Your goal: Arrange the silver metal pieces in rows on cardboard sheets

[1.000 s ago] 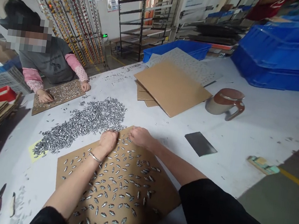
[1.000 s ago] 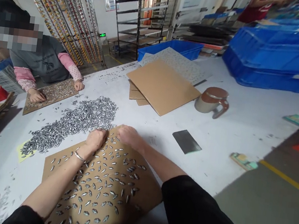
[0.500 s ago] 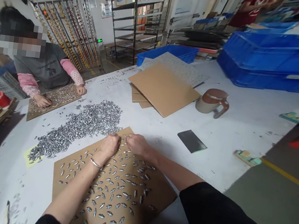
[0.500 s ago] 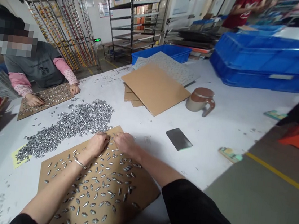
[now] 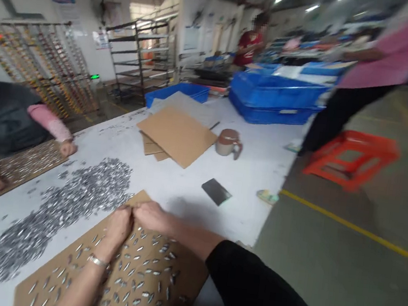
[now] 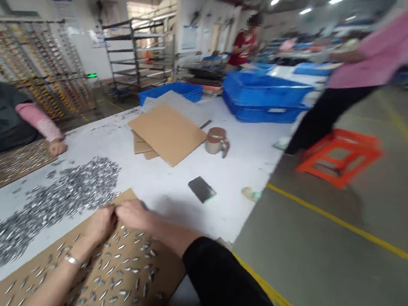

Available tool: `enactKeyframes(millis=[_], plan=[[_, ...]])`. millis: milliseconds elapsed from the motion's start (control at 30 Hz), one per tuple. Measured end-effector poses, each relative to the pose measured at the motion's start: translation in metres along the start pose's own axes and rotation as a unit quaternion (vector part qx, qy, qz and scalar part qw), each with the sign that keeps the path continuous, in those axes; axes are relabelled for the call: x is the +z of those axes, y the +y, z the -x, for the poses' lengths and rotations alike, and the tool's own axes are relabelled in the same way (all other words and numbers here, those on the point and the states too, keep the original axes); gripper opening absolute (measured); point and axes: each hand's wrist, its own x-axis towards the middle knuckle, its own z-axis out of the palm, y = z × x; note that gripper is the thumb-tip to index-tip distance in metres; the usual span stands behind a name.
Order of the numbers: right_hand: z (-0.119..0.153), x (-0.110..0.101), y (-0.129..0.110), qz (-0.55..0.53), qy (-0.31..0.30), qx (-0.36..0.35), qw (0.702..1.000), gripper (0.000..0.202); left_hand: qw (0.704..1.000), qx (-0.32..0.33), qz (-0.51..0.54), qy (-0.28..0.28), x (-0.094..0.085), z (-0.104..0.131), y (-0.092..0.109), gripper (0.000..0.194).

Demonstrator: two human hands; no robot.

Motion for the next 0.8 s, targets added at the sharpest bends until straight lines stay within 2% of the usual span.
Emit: enactKeyframes(millis=[100, 267, 433, 567, 700, 800], plan=[[-0.007, -0.010, 0.004, 0.052, -0.042, -0.017, 0.998, 0.018, 1.000, 0.010, 0.011, 0.016, 0.004, -0.007, -0.008, 0.022], [0.001, -0.022, 0.006, 0.074, -0.024, -0.014, 0.997, 0.012, 0.999, 0.033, 0.011, 0.032, 0.017, -0.016, -0.019, 0.027], [0.007, -0.008, -0.002, 0.124, 0.039, -0.042, 0.991, 0.015, 0.998, 0.038, 0.037, 0.023, 0.017, -0.014, -0.020, 0.028], [0.006, 0.001, -0.006, 0.135, 0.053, -0.051, 0.988, 0.018, 0.999, 0.015, 0.039, 0.018, 0.014, -0.009, -0.019, 0.028], [0.005, -0.004, -0.002, 0.102, 0.003, -0.018, 0.995, 0.017, 0.998, 0.012, 0.057, 0.021, 0.012, -0.006, -0.018, 0.027], [0.003, -0.012, 0.007, 0.068, 0.008, 0.035, 0.997, 0.019, 0.996, 0.028, 0.072, 0.049, 0.008, -0.010, -0.018, 0.032]])
